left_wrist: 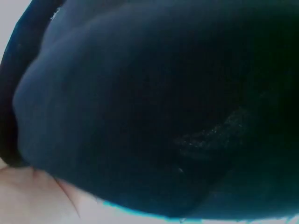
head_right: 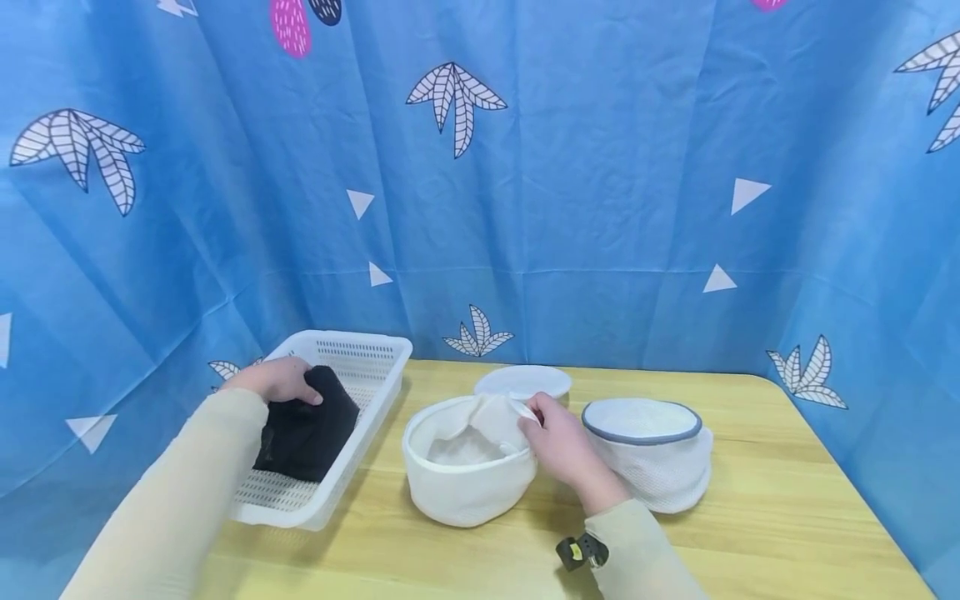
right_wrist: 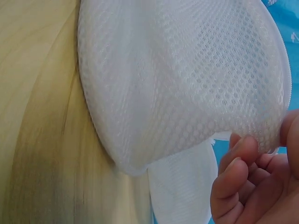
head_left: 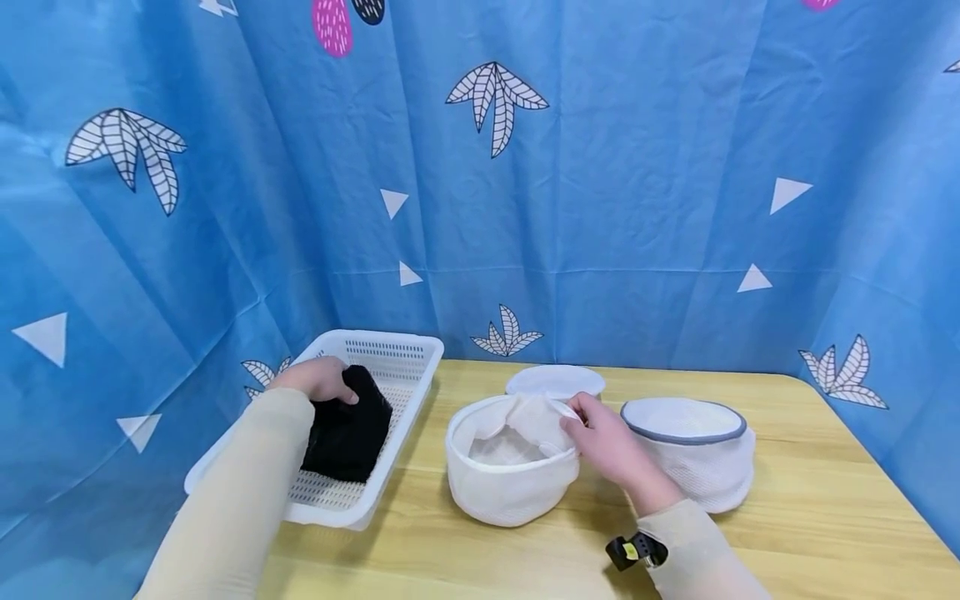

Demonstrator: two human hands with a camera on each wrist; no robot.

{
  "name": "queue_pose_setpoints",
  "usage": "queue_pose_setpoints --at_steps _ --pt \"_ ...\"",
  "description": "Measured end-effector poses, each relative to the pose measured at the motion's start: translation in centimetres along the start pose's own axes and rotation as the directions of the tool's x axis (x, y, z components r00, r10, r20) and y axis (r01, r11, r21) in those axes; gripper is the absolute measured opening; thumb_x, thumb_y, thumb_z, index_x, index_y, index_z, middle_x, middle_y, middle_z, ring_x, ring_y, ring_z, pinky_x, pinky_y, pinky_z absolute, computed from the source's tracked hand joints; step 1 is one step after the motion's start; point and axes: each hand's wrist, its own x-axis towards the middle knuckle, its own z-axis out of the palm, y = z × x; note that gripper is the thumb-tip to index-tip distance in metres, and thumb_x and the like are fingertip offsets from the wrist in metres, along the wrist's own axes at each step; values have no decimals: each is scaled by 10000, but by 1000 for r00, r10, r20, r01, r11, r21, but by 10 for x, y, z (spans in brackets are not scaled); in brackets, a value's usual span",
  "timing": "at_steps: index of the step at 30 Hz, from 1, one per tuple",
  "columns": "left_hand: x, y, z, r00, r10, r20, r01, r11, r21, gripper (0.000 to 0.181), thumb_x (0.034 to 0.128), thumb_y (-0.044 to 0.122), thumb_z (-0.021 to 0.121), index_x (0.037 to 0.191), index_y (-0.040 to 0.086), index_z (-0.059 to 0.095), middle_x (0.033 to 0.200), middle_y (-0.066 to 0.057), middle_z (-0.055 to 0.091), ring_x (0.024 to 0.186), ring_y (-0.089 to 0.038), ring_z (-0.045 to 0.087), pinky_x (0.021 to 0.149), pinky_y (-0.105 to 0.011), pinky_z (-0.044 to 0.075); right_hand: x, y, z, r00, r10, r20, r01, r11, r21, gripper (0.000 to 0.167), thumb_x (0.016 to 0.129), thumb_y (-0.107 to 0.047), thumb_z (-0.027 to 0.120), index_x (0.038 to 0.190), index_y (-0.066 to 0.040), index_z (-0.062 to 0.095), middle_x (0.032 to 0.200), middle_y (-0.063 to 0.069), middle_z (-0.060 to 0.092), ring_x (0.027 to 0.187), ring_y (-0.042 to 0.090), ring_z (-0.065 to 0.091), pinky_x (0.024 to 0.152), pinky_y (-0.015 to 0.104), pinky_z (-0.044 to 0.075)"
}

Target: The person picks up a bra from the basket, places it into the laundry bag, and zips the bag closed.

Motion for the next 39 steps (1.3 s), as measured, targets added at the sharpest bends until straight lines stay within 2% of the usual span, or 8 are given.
queue_pose_setpoints --at_steps 6,12,15,20,25,33,37,39 --pt "-5 11 -9 998 53 -42 -54 998 -14 661 1030 239 591 1463 -186 328 1489 -379 361 1380 -527 338 1099 -597 330 -1 0 -2 1000 -12 19 12 1000 7 91 1018 -166 592 953 -117 553 758 42 524 665 189 524 588 325 442" --pt "-18 24 -25 972 108 -207 -131 987 -98 654 1071 238 511 1556 -89 220 1561 -336 277 1422 -519 265 1122 -623 271 -2 2 -6 1000 -28 10 27 999 24 61 1020 -166 591 984 -119 575 791 37 550 709 189 552 649 347 467" --pt "-27 37 -34 943 106 -315 -157 978 -141 642 1076 260 497 1580 -20 214 1564 -303 310 1424 -492 291 1110 -626 290 -2 2 -8 999 -42 2 42 999 28 55 1021 -166 587 998 -116 580 798 40 555 716 195 557 659 357 473" --pt "-42 68 -43 864 121 -488 -232 957 -173 483 1072 268 511 1468 29 373 1443 -265 488 1331 -446 454 1018 -604 407 -2 2 -12 998 -63 -10 64 998 26 56 1022 -164 584 999 -112 583 799 40 554 714 193 556 658 354 476" --pt "-53 101 -45 795 154 -587 -349 907 -235 370 1059 270 557 1353 58 479 1351 -217 574 1266 -409 528 994 -584 437 -1 3 -11 998 -67 -4 67 997 29 66 1022 -167 590 988 -111 584 800 39 554 713 195 558 658 353 481" --pt "-52 153 -23 753 329 -570 -511 838 -191 158 1023 233 632 1134 152 555 989 -69 660 901 -260 612 780 -450 482 -1 5 -11 998 -55 -3 55 997 55 76 1026 -178 587 991 -112 583 790 46 539 712 205 544 656 356 469" --pt "-50 177 -8 766 451 -457 -558 820 -128 195 1012 222 649 1186 184 570 1034 -16 685 973 -205 644 836 -437 512 -2 6 -11 998 -55 -3 55 996 63 80 1028 -184 584 990 -113 585 776 45 532 691 204 540 637 351 462" --pt "-48 189 0 755 530 -387 -596 800 -68 199 1006 208 657 1189 192 579 1041 14 690 998 -173 650 866 -414 518 -2 6 -12 999 -51 -6 51 996 67 81 1030 -184 580 986 -116 584 765 46 529 672 202 540 620 344 461"
